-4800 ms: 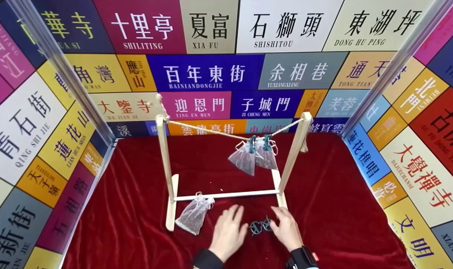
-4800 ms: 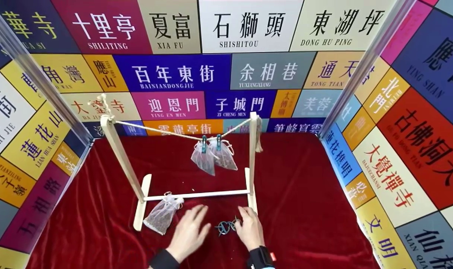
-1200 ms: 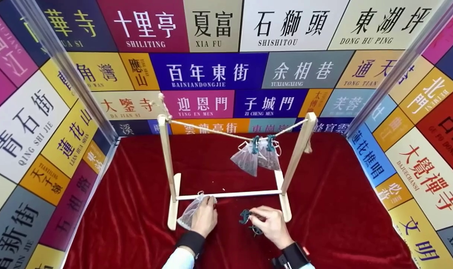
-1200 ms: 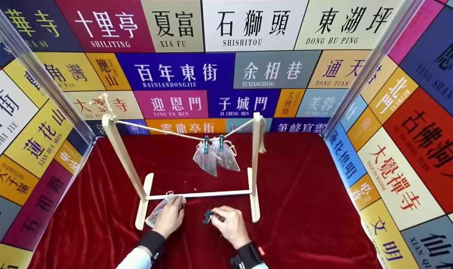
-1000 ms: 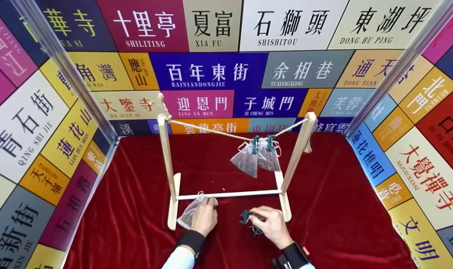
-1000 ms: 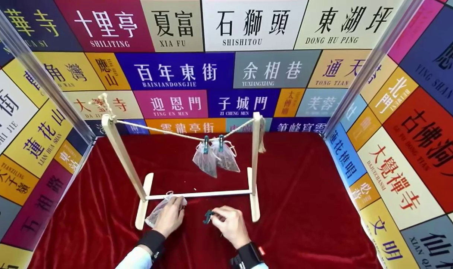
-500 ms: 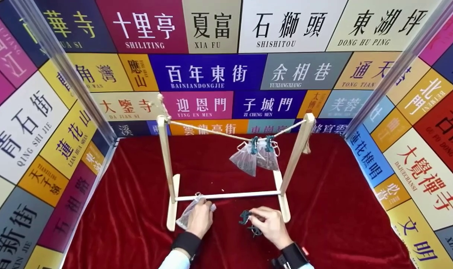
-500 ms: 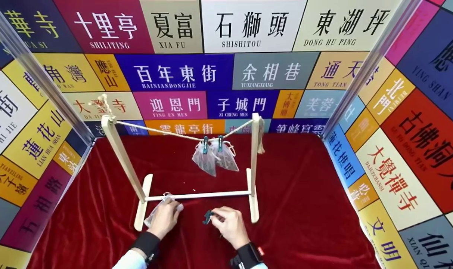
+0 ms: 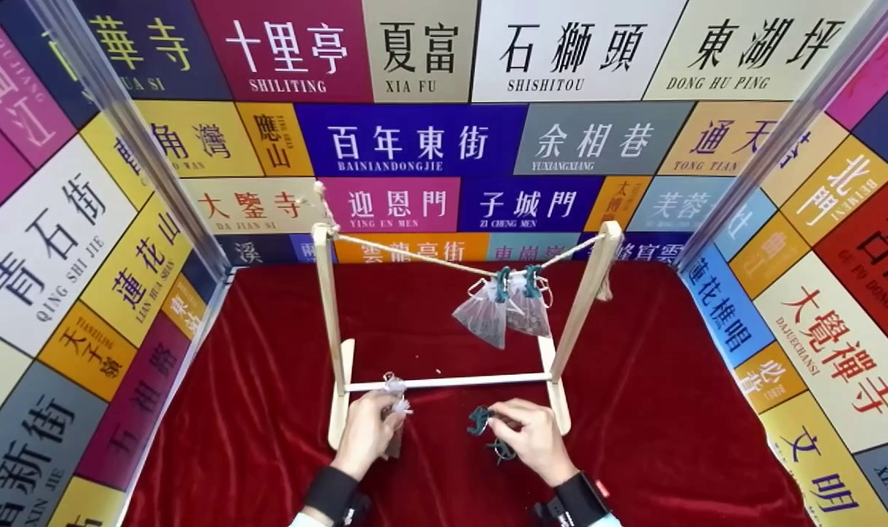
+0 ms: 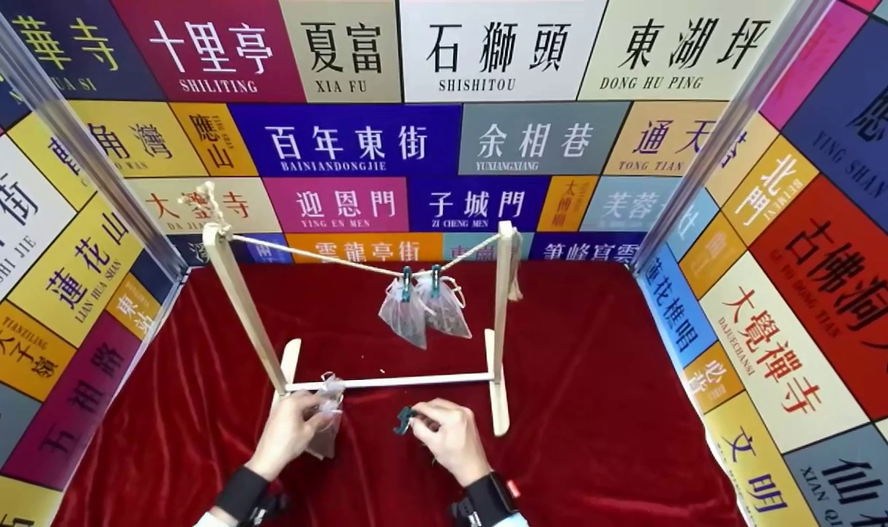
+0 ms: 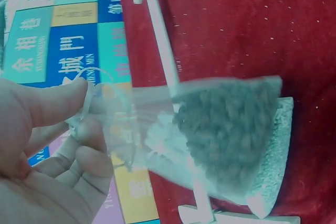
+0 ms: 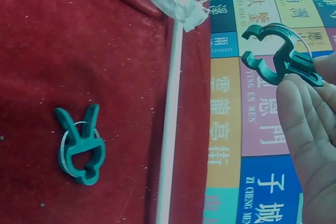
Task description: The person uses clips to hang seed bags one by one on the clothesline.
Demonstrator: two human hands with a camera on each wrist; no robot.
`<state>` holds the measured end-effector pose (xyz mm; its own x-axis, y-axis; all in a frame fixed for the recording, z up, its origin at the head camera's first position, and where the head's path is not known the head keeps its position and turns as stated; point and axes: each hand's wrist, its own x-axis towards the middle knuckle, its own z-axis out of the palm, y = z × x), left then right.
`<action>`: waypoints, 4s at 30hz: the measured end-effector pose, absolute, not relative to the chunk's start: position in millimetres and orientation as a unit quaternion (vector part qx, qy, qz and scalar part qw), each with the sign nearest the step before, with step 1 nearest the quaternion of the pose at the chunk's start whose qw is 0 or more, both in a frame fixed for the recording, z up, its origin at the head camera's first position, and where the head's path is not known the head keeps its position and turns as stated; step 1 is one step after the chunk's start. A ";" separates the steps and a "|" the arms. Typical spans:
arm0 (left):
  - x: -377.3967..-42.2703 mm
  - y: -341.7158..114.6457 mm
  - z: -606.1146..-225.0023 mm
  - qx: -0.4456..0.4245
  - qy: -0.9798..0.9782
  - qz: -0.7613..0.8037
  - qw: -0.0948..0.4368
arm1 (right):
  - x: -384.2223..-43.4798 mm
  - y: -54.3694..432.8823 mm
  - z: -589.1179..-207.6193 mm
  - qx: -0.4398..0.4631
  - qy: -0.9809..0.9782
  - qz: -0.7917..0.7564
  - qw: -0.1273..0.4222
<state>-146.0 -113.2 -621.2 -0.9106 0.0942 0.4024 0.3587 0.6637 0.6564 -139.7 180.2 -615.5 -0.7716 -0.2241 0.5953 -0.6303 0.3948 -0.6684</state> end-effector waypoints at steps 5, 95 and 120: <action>-137.7 -112.5 -612.7 -0.114 -0.885 -0.424 0.158 | -140.3 175.8 -606.8 0.277 -0.803 0.471 0.238; -224.1 -38.1 -436.2 -0.182 -0.770 -0.578 0.200 | -225.2 150.8 -377.2 0.384 -0.814 0.321 0.297; -212.2 -41.5 -445.2 -0.165 -0.776 -0.584 0.172 | -217.0 155.0 -375.5 0.384 -0.848 0.297 0.213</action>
<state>-212.2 -41.5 -445.2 -0.8864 0.0556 0.4596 0.4569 0.2643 0.8493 -217.0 155.0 -375.5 -0.6148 -0.5248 0.5888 -0.7775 0.5286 -0.3407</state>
